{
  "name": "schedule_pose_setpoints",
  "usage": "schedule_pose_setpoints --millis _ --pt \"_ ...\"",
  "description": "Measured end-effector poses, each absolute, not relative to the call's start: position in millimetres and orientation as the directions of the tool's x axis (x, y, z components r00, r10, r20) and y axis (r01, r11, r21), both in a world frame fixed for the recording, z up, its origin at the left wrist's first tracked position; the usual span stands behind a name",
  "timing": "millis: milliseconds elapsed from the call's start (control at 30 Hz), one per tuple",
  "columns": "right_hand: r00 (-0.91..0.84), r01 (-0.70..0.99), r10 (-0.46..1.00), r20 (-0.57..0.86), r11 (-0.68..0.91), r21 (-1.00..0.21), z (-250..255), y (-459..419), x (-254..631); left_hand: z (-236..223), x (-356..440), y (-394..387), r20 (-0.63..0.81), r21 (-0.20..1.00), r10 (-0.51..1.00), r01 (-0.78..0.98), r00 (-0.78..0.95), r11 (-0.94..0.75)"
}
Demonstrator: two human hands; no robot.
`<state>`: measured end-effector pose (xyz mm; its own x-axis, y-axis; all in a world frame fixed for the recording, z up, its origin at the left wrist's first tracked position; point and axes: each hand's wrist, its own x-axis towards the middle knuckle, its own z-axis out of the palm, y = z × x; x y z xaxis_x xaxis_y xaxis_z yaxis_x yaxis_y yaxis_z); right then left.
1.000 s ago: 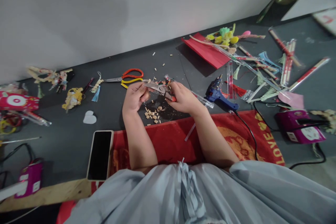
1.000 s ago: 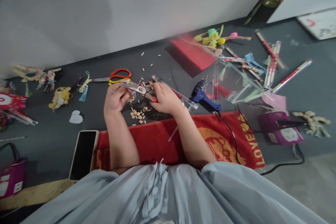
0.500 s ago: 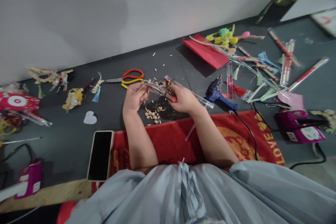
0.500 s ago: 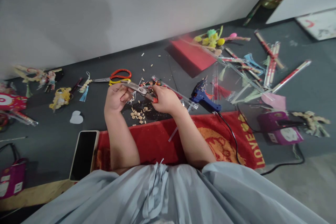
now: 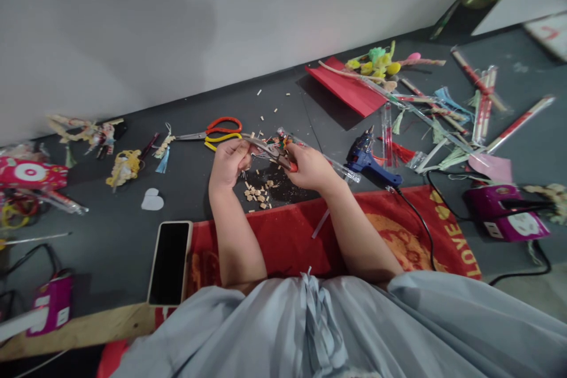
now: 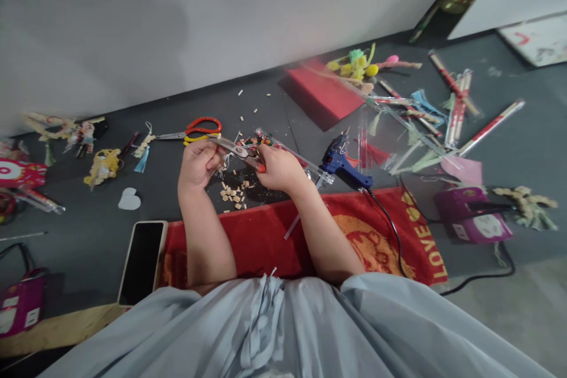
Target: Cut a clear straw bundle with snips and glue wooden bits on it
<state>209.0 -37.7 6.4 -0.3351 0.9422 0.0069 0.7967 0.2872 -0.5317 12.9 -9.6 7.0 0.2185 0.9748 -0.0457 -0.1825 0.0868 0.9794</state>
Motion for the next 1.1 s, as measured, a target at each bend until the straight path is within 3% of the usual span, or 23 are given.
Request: schedule_pose_setpoints --millis 100,233,433,900,1100 --pt "-0.292 0.808 0.955 0.058 0.278 -0.520 3.3 -36.8 205.6 5.5 14.7 -6.0 -0.013 0.984 0.992 -0.174 0.125 0.035" --pt "-0.264 0.805 0.959 0.106 0.279 -0.523 -1.9 -36.0 203.6 5.8 18.6 -1.8 0.066 0.998 0.998 -0.026 0.002 -0.066" --pt "-0.302 0.770 0.946 0.118 0.315 -0.555 -6.5 -36.5 204.6 8.7 17.3 -4.9 0.112 0.987 0.994 0.116 -0.001 -0.111" --pt "-0.439 0.712 0.894 0.083 0.403 -0.575 12.1 -38.4 214.1 14.2 13.8 -12.8 -0.023 0.970 0.985 -0.234 0.174 0.064" --pt "-0.438 0.717 0.892 0.111 0.421 -0.556 18.5 -39.9 216.6 10.1 9.6 -13.6 -0.029 0.954 0.969 -0.282 0.245 0.100"
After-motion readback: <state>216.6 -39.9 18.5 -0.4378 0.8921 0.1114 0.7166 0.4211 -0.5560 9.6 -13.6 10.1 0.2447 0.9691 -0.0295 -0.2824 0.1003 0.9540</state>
